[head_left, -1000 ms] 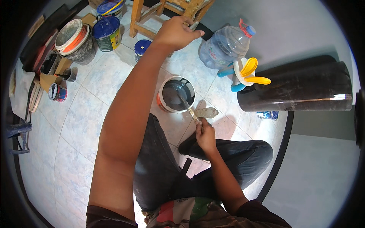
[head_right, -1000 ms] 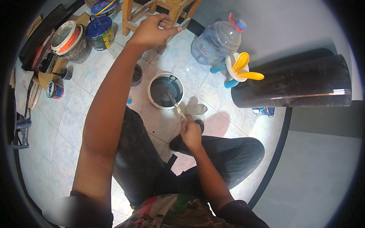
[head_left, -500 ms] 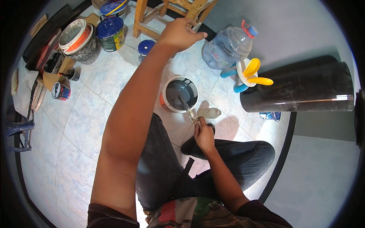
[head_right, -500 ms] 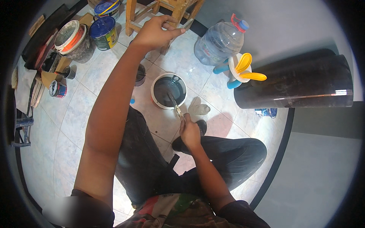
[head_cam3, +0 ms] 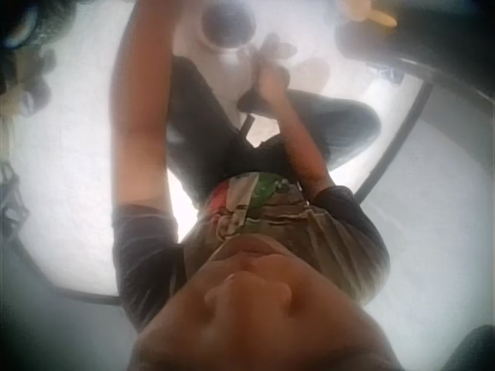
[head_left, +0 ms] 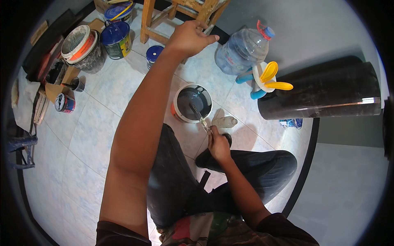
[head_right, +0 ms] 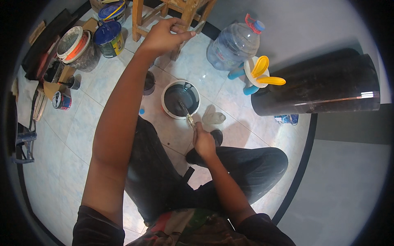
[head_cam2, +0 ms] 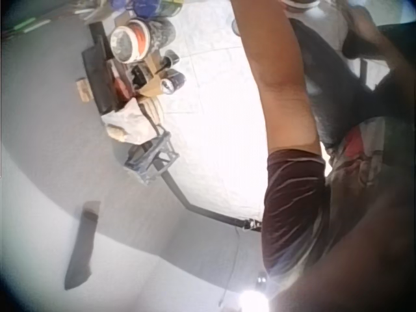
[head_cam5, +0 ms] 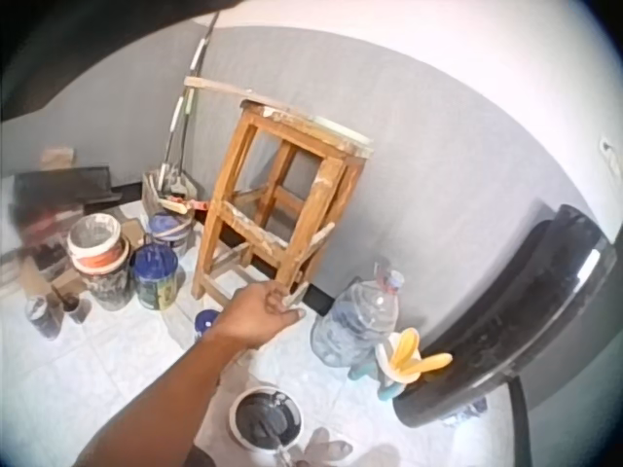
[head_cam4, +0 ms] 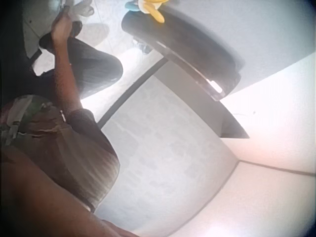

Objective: The person sits on the floor and mixes dark paint in a bucket using a stick. They then stand up, retrieve a paint roller, and attach a roller sleeve to the frame before handling a long extension pole.

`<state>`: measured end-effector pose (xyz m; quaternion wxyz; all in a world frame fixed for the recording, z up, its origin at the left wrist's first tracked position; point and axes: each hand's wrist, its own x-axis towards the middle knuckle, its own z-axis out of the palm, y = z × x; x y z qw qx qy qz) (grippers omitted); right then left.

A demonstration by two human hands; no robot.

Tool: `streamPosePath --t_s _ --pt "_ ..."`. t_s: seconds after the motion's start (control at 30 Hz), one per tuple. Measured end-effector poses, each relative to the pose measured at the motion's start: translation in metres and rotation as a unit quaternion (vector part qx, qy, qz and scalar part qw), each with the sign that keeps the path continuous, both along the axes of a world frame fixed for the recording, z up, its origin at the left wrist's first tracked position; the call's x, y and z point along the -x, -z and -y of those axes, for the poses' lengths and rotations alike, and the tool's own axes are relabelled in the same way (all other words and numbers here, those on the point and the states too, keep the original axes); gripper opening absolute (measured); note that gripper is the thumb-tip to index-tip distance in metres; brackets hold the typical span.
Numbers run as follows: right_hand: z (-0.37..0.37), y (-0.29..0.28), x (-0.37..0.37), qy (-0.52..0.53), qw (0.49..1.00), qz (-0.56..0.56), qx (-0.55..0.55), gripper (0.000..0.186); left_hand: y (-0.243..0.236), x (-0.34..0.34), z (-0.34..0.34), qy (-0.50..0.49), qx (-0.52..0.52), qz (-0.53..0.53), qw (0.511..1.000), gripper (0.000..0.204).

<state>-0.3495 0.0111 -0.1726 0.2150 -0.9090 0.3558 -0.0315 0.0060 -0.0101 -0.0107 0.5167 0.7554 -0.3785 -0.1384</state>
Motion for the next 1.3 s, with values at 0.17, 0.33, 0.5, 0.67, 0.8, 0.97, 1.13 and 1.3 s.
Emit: streamPosePath --t_s 0.17,0.33,0.5,0.67,0.8,0.97,1.13,1.3 --pt "0.003 -0.006 -0.003 0.017 0.999 0.031 -0.028 0.020 0.005 -0.010 -0.002 0.009 0.069 -0.047 0.996 0.071" --pt "0.012 -0.062 -0.020 0.053 0.993 0.093 -0.042 0.026 0.009 -0.037 -0.009 -0.017 0.118 -0.103 0.987 0.066" --pt "0.007 -0.052 -0.012 0.079 0.986 0.137 -0.059 0.025 -0.008 -0.050 -0.025 -0.086 0.178 -0.162 0.967 0.052" --pt "-0.001 0.004 0.011 0.070 0.991 0.042 -0.103 0.022 -0.038 -0.062 -0.070 -0.136 0.198 -0.163 0.957 0.066" --pt "0.002 -0.007 -0.001 0.092 0.981 0.072 -0.155 0.020 -0.014 -0.092 -0.141 -0.171 0.155 -0.177 0.957 0.067" --pt "0.008 -0.047 -0.007 0.116 0.958 0.169 -0.201 0.026 0.159 -0.115 -0.245 -0.173 -0.077 -0.127 0.974 0.061" --pt "0.009 0.018 0.003 0.103 0.978 0.147 -0.108 0.027 0.341 -0.041 -0.304 -0.139 -0.187 -0.077 0.969 0.112" --pt "0.005 0.016 0.000 0.141 0.969 -0.020 -0.200 0.029 0.365 -0.008 -0.266 -0.119 -0.239 0.017 0.964 0.139"
